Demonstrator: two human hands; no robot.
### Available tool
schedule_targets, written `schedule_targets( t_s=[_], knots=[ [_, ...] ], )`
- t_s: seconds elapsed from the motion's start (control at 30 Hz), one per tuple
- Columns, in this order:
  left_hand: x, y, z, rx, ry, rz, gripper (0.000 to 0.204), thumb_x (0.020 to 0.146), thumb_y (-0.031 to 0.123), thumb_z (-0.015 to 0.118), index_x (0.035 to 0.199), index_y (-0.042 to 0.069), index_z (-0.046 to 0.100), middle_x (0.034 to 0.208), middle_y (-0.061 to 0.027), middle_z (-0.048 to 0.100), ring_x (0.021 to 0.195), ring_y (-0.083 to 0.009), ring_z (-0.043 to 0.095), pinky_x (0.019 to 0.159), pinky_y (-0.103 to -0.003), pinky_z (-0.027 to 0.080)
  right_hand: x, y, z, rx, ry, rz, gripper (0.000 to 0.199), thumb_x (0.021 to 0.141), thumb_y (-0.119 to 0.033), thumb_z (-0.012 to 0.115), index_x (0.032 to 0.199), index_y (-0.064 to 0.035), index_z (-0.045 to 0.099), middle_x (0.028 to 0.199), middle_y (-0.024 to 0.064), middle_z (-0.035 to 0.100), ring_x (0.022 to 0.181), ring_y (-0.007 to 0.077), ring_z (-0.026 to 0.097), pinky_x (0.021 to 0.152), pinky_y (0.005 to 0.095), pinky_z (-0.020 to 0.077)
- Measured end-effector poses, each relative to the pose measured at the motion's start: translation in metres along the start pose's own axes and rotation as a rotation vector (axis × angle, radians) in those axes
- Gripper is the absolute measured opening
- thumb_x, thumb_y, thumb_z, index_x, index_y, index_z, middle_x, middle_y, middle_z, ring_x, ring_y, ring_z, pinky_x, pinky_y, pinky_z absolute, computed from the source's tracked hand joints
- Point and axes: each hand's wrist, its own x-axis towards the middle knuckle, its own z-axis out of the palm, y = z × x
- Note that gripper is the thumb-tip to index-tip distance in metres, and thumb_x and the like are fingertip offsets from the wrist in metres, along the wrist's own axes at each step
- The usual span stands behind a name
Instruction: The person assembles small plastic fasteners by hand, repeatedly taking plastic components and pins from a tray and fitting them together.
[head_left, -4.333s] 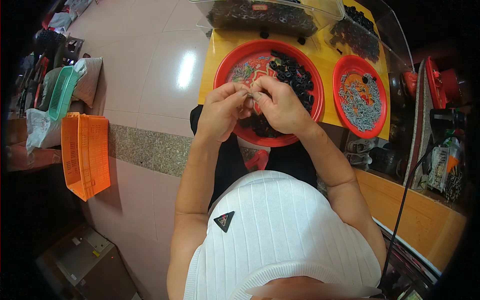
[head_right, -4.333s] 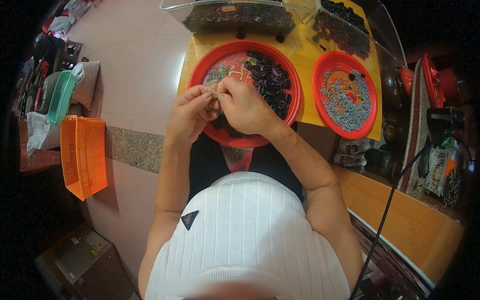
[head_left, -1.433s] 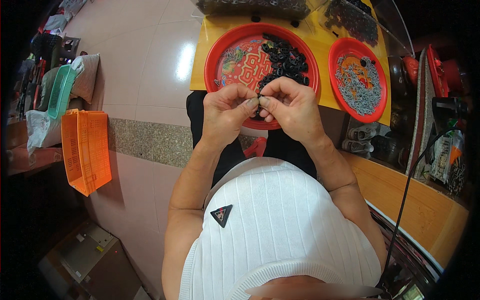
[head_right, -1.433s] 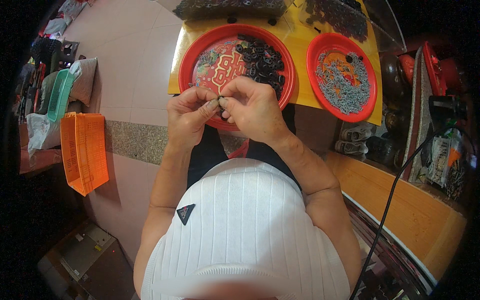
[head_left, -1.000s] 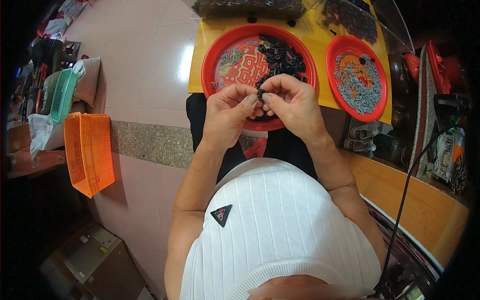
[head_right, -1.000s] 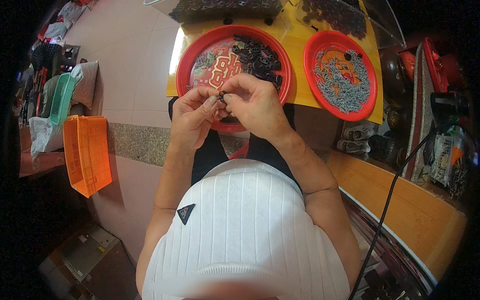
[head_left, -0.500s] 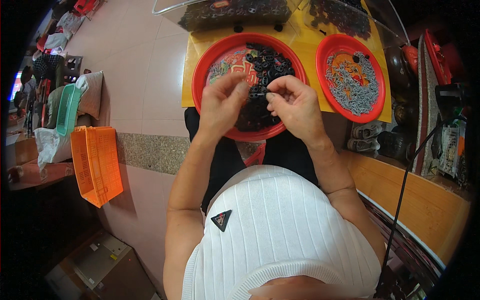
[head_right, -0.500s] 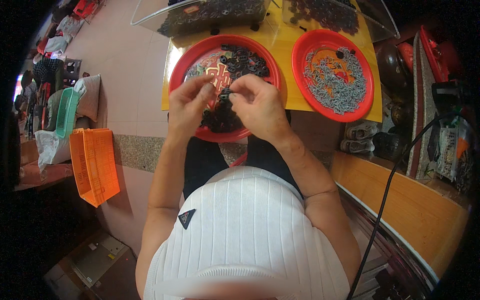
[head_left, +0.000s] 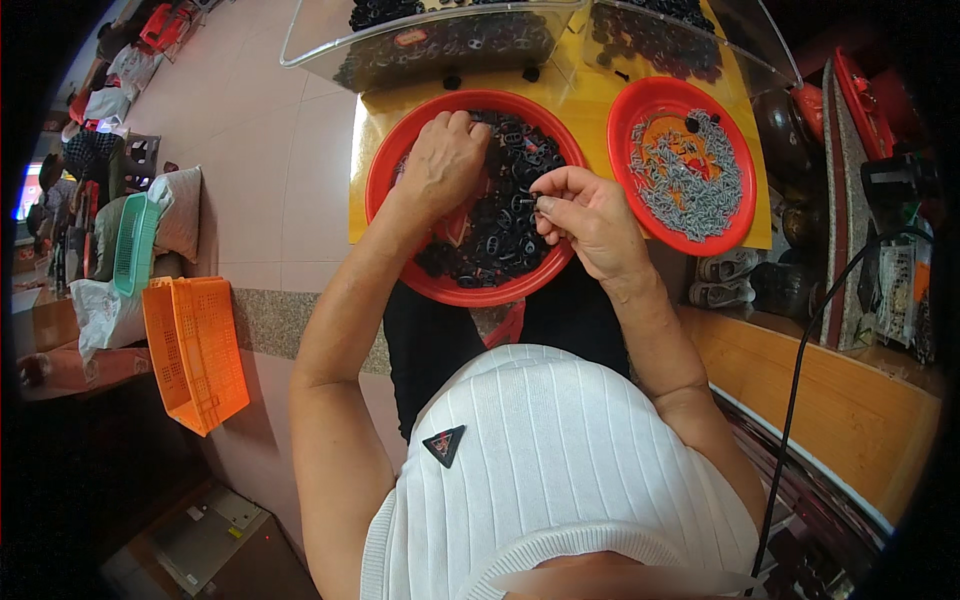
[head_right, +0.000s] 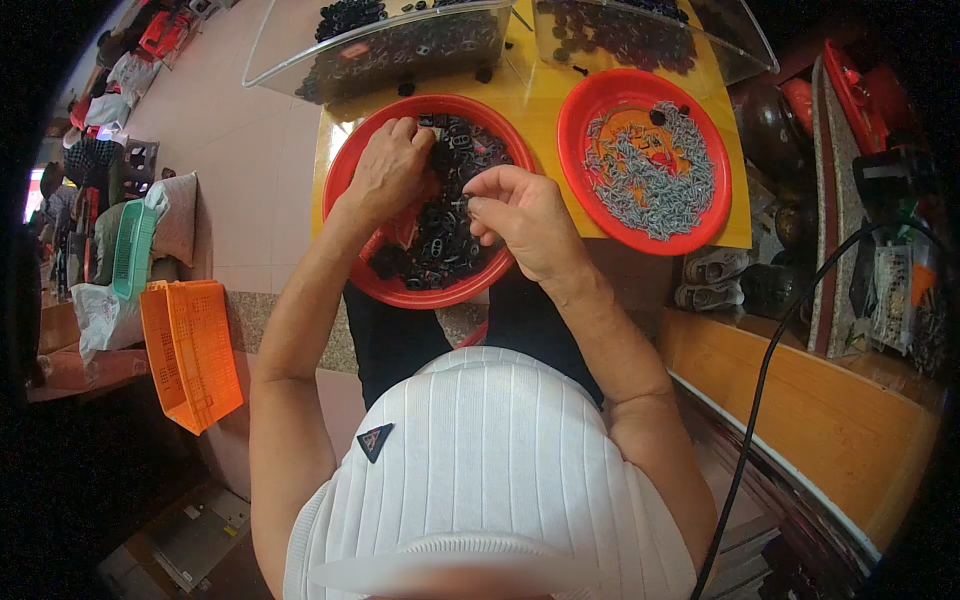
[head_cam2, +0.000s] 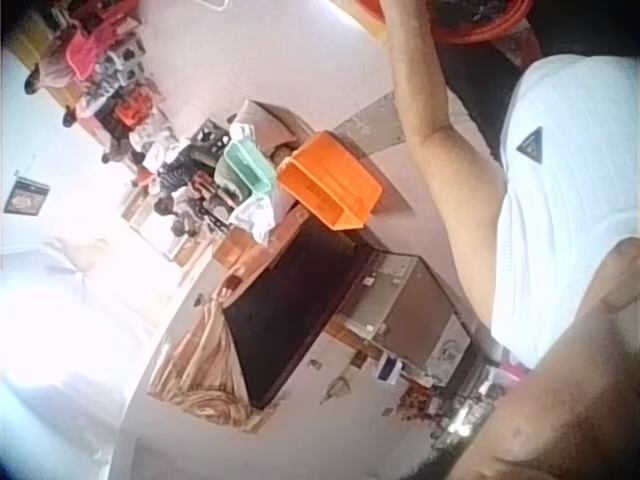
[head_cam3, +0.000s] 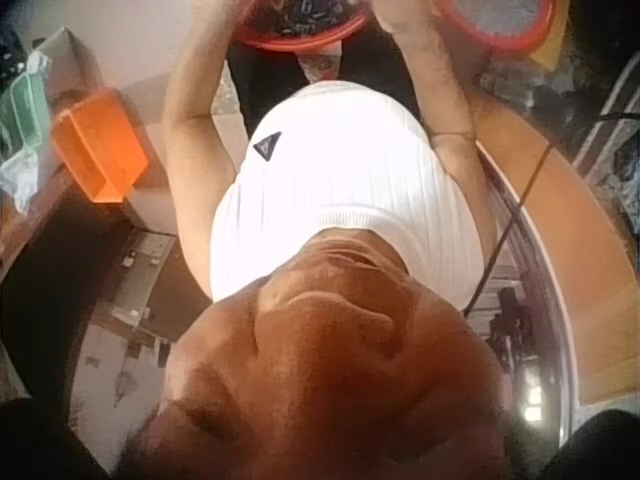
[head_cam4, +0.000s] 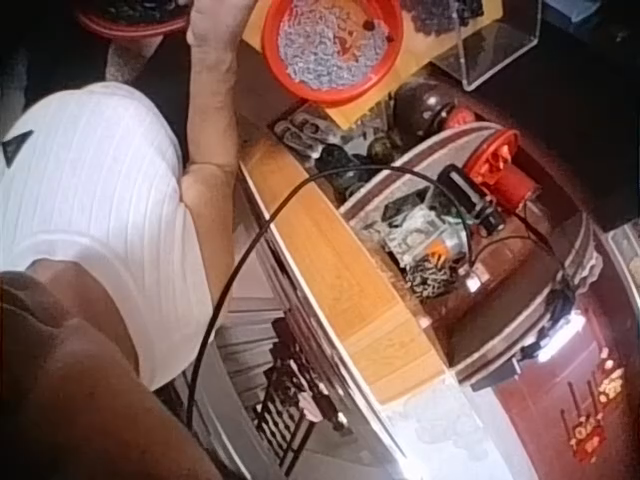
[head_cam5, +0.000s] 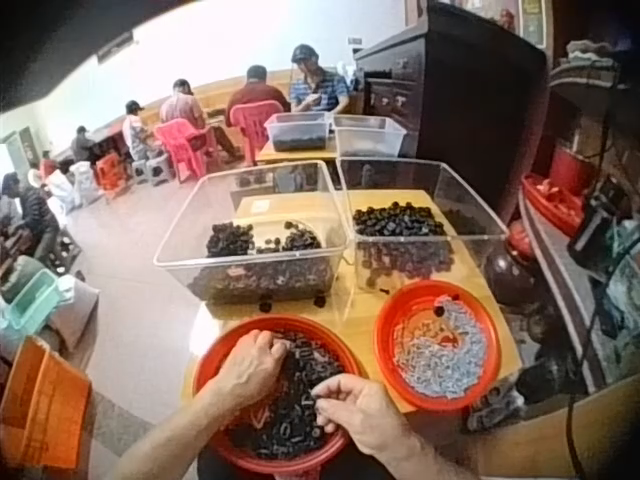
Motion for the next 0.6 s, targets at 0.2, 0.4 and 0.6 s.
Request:
schedule_targets(
  t_s=[0.2, 0.4, 0.6],
  knots=[
    [-0.021, 0.006, -0.001, -0.525, 0.227, -0.24, 0.016, 0.072, -0.002, 0.055, 0.088, -0.001, 0.056, 0.076, -0.0118, 0.057, 0.071, -0.0236, 0.057, 0.06, -0.033, 0.045, 0.0, 0.001, 0.002, 0.079, -0.049, 0.043, 0.013, 0.078, -0.001, 0.053, 0.091, 0.0023, 0.053, 0.073, 0.0049, 0.055, 0.058, 0.0086, 0.053, 0.051, 0.0179, 0.0424],
    [-0.065, 0.045, -0.036, -1.919, 0.275, -0.855, 0.016, 0.079, -0.003, 0.055, 0.095, -0.001, 0.056, 0.078, -0.0074, 0.06, 0.065, -0.0142, 0.059, 0.054, -0.021, 0.045, 0.001, 0.003, 0.022, 0.227, -0.154, 0.104, 0.013, 0.08, -0.002, 0.051, 0.093, 0.003, 0.051, 0.072, 0.0066, 0.054, 0.059, 0.0104, 0.053, 0.052, 0.0194, 0.043],
    [-0.086, 0.06, -0.036, -1.898, 0.524, -0.769, 0.017, 0.075, -0.003, 0.06, 0.091, -0.001, 0.055, 0.077, -0.0071, 0.061, 0.067, -0.0122, 0.059, 0.055, -0.02, 0.045, -0.001, 0.01, 0.05, 0.275, -0.173, 0.083, 0.014, 0.081, -0.002, 0.05, 0.094, 0.0036, 0.05, 0.073, 0.0082, 0.055, 0.06, 0.0115, 0.054, 0.053, 0.0204, 0.044]
  ],
)
